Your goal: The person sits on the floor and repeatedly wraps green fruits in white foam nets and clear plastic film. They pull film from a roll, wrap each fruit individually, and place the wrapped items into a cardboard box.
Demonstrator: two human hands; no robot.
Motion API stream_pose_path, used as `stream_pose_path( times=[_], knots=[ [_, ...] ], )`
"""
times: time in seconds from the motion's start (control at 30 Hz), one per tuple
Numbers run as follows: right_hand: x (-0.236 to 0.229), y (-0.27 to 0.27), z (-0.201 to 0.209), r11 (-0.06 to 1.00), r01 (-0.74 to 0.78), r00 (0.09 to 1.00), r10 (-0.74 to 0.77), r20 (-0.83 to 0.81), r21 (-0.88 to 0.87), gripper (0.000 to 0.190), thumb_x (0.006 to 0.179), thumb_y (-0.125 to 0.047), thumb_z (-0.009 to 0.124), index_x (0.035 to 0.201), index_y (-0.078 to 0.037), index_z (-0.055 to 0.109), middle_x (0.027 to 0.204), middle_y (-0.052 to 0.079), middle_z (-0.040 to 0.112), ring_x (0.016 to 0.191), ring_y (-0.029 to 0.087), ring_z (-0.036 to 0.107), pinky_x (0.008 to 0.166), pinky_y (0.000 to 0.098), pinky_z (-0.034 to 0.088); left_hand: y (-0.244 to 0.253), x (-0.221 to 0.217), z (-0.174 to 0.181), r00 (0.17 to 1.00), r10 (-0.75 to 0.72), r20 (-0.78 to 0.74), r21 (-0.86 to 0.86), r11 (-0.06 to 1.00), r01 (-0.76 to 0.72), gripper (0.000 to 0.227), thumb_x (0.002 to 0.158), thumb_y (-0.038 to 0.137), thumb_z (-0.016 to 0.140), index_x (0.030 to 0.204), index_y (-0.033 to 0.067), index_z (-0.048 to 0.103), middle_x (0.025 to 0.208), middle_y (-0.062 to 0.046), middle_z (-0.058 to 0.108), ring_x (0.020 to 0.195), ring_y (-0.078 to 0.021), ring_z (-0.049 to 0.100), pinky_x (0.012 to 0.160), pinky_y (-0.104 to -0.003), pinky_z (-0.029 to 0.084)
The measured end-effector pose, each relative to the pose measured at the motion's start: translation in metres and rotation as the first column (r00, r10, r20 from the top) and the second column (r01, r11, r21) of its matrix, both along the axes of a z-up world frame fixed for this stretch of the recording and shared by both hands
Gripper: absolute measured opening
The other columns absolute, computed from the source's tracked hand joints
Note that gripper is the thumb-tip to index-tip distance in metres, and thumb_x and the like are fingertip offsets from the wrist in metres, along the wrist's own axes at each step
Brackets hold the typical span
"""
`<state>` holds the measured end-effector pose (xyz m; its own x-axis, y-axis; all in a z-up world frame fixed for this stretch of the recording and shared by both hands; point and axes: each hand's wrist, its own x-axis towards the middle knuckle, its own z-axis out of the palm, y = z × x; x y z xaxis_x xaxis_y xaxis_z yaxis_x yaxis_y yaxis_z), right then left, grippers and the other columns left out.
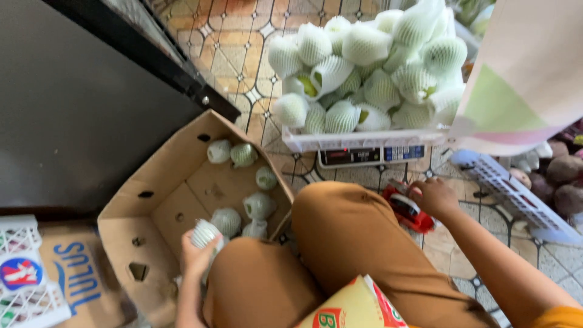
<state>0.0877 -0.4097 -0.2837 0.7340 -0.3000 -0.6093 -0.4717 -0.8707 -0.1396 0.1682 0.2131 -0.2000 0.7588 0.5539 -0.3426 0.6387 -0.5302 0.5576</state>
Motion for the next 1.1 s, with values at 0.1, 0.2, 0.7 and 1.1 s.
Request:
stream_pose_path(
  times=[0.1,0.2,0.7,1.1],
  knots=[
    [0.023,0.005,0.011,0.999,-0.012,0.991,0.017,0.135,-0.042,0.051,0.100,-0.051,0.046,0.146,-0.030,0.054,0.143,0.008,0.060,0.133,0.035,0.056,0.102,0.0501,0.054,-0.034,0.006,0.013,0.884,-0.210,-0.417,0.193,0.930,0.312,0.097,0.060,0.061,0.085,0.145,0.0339,0.048,0.141,-0.006,0.063,0.128,-0.0347,0.060,0.100,-0.049,0.051],
    [0.085,0.021,0.045,0.983,0.003,0.718,-0.130,0.683,0.184,0.040,0.095,-0.017,0.067,0.133,-0.006,0.062,0.122,0.016,0.068,0.112,0.032,0.061,0.090,0.0458,0.052,-0.048,0.013,0.003,0.844,-0.242,-0.478,0.211,0.901,0.378,0.095,0.066,0.068,0.081,0.147,0.0390,0.041,0.149,-0.008,0.051,0.133,-0.0368,0.053,0.100,-0.054,0.050],
    [0.348,0.014,0.118,0.881,-0.254,0.844,0.404,0.353,-0.399,0.080,0.083,-0.015,0.068,0.152,-0.035,0.033,0.157,0.022,0.028,0.130,0.045,0.044,0.104,0.0586,0.040,0.003,0.043,-0.107,0.791,-0.396,-0.467,0.407,0.698,0.589,0.090,0.079,0.067,0.079,0.151,0.0433,0.031,0.153,-0.008,0.038,0.130,-0.0362,0.053,0.099,-0.045,0.057],
    [0.195,0.082,0.219,0.612,-0.032,0.536,-0.657,0.530,0.791,0.075,0.073,0.005,0.080,0.137,-0.021,0.053,0.131,0.018,0.054,0.100,0.035,0.064,0.074,0.0393,0.061,-0.035,0.048,-0.058,0.870,-0.382,0.312,0.539,0.825,0.169,0.078,0.080,0.061,0.067,0.147,0.0253,0.049,0.159,-0.016,0.042,0.133,-0.0411,0.051,0.096,-0.059,0.047]
  ],
)
